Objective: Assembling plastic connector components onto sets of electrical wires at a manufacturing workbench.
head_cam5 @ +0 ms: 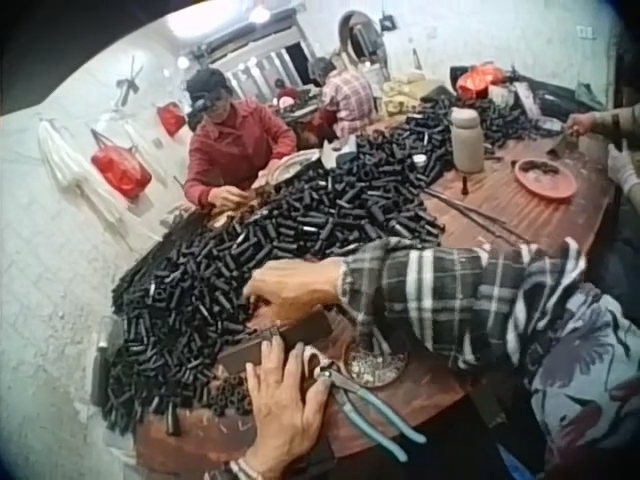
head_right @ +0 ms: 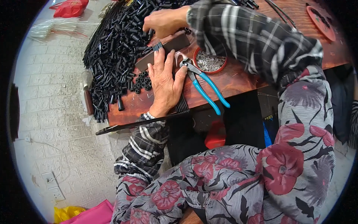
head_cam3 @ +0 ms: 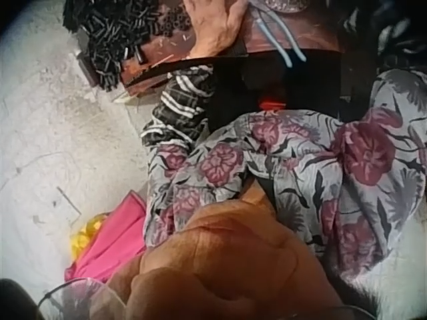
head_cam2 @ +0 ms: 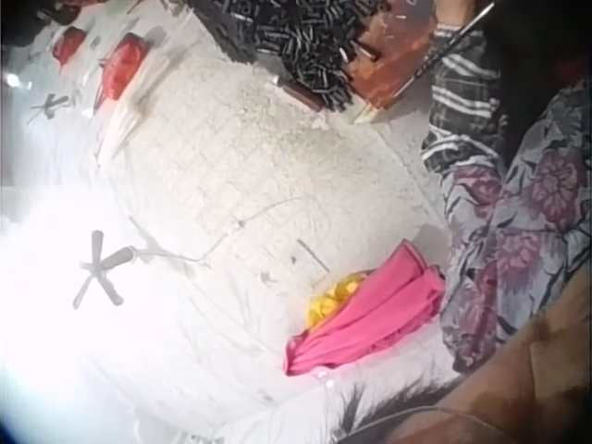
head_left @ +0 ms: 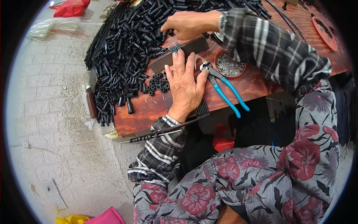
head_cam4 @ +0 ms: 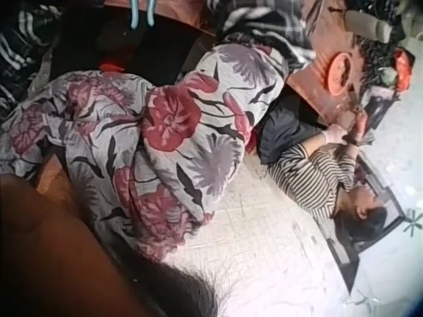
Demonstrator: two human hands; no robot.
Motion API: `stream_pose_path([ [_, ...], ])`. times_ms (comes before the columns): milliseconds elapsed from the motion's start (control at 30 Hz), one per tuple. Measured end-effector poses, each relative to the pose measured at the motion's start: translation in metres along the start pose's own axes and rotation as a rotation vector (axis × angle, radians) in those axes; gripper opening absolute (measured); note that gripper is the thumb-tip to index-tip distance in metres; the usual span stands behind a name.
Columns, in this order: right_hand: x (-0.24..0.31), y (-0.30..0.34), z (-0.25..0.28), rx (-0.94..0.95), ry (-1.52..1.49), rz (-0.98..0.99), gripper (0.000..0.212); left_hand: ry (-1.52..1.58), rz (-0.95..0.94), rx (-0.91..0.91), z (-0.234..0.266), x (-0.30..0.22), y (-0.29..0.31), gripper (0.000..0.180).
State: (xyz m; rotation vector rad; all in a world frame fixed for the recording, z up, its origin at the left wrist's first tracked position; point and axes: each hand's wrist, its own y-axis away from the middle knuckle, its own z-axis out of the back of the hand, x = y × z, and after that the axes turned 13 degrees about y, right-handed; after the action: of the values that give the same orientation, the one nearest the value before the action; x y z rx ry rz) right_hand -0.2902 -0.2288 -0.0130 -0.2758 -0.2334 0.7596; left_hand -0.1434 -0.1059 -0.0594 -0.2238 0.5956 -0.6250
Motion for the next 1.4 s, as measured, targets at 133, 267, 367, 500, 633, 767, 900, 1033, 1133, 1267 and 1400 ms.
stream_pose_path([
  [133,0.031,0.029,0.053,0.276,-0.316,0.07,0.031,-0.027,0.013,0.001,0.002,0.008,0.0,0.052],
  [267,0.08,0.075,0.058,0.483,-0.563,0.355,0.046,-0.009,-0.15,-0.033,-0.003,0.018,0.0,0.054],
  [367,0.116,0.088,0.044,0.421,-0.315,0.355,0.042,-0.039,-0.115,-0.038,-0.01,0.023,-0.006,0.054],
  [500,0.131,0.103,-0.011,0.122,-0.314,0.264,0.034,0.066,-0.051,-0.066,-0.016,0.016,-0.012,0.051],
  [633,0.132,0.092,-0.007,0.096,-0.292,0.201,0.033,0.056,-0.234,-0.136,-0.017,0.044,-0.01,0.046],
  [767,0.103,0.073,0.025,0.034,-0.335,0.051,0.023,1.009,-0.3,0.01,-0.007,0.026,-0.019,0.062],
  [900,0.093,0.034,0.076,0.182,-0.402,-0.104,0.03,1.634,-0.188,0.132,0.001,0.072,-0.056,0.06],
  [1033,0.101,0.028,0.166,0.119,-0.319,-0.133,0.033,0.931,-0.381,0.103,0.037,0.036,-0.088,0.043],
  [1133,0.109,0.028,0.217,-0.001,-0.225,-0.039,0.024,1.33,-0.208,0.22,0.071,0.002,-0.086,0.023],
  [1267,0.091,0.048,0.192,-0.026,-0.296,-0.072,0.021,1.795,0.013,0.562,0.104,-0.045,-0.093,0.048],
  [1400,0.09,0.061,0.123,0.011,-0.458,-0.1,0.022,2.046,0.093,0.845,0.113,-0.071,-0.059,0.067],
])
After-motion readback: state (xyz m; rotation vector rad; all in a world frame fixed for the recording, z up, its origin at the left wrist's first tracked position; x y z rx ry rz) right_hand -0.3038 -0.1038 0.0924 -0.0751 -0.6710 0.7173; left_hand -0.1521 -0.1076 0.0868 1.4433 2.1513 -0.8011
